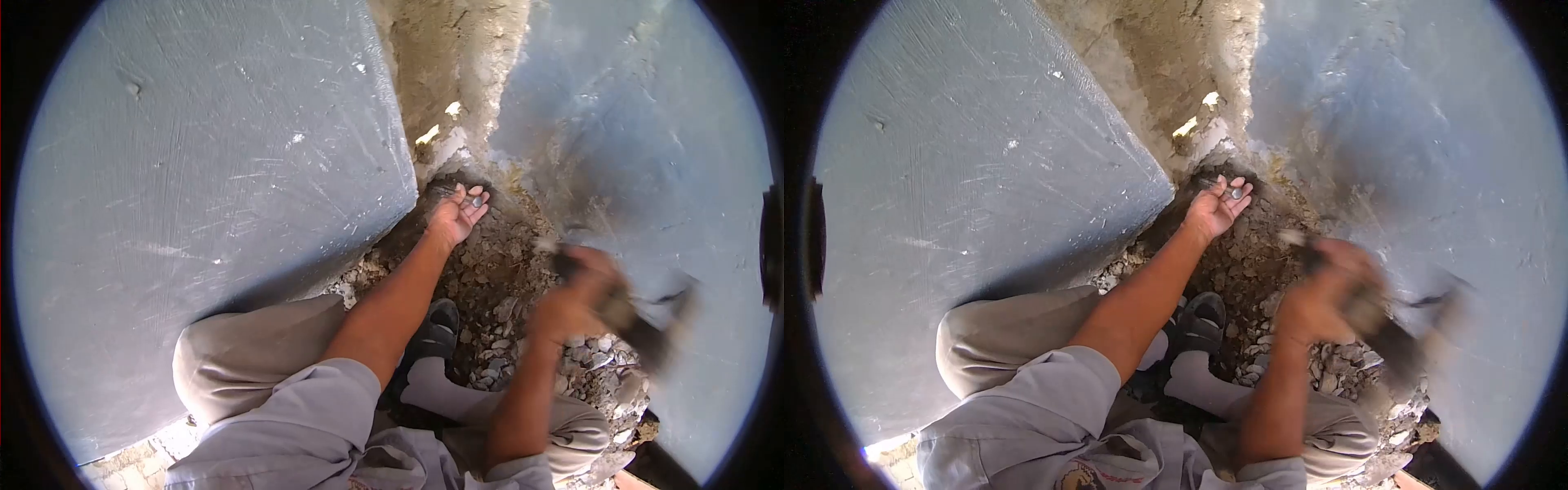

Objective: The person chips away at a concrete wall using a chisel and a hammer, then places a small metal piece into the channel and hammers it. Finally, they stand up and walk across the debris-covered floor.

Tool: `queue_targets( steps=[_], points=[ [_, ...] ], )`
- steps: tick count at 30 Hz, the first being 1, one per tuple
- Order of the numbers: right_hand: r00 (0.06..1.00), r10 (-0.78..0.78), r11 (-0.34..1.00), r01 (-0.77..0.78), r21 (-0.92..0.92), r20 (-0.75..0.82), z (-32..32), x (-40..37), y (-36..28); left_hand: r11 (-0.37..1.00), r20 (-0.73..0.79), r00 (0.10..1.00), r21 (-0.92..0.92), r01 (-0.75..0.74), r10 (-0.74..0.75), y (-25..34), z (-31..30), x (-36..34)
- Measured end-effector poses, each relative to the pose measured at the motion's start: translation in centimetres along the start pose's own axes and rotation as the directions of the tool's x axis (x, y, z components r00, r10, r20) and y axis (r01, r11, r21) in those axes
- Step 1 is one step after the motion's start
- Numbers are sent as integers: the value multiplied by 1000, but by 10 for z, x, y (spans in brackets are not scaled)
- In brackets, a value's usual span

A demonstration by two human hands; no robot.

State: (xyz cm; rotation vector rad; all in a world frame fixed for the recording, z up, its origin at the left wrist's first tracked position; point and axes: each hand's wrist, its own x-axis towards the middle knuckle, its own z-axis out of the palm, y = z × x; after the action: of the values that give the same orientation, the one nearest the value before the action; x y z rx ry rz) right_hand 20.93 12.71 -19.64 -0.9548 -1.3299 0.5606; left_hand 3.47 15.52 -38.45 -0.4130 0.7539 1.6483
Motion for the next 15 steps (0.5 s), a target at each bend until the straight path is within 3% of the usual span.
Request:
queue_targets(
  steps=[1, 2, 3, 4, 6, 7, 10, 15],
  points=[
    [981, -105, 948, 148, -281, 163, 0, -46, 59, 1000, 6, 1000, -2, 19, -19, 0, -4, 6],
    [867, 324, 939, -246, -240, 378, 8, -71, 77, 999, 19, 999, 5, 41, -41, -1, -7, 15],
    [543, 674, 737, -549, -396, 502, 17, -96, 94, 970, -28, 982, -163, 180, -187, -6, -19, 31],
    [668, 486, 873, -399, -280, 563, 9, -101, 89, 977, 25, 983, -114, 182, -181, -5, -24, 39],
    [512, 672, 711, -649, -271, 535, 4, -97, 71, 981, 110, 979, -72, 179, -171, -15, -46, 34],
    [413, 754, 595, -759, -265, 511, -1, -93, 63, 991, 6, 995, -80, 103, -103, -14, -32, 12],
    [607, 625, 750, -640, -164, 490, -1, -57, 56, 963, -102, 982, 201, 176, -158, -18, -44, 15],
    [707, 598, 772, -634, -36, 378, -19, -12, 27, 959, -105, 971, 167, 231, -215, -12, -35, -7]
  ],
)
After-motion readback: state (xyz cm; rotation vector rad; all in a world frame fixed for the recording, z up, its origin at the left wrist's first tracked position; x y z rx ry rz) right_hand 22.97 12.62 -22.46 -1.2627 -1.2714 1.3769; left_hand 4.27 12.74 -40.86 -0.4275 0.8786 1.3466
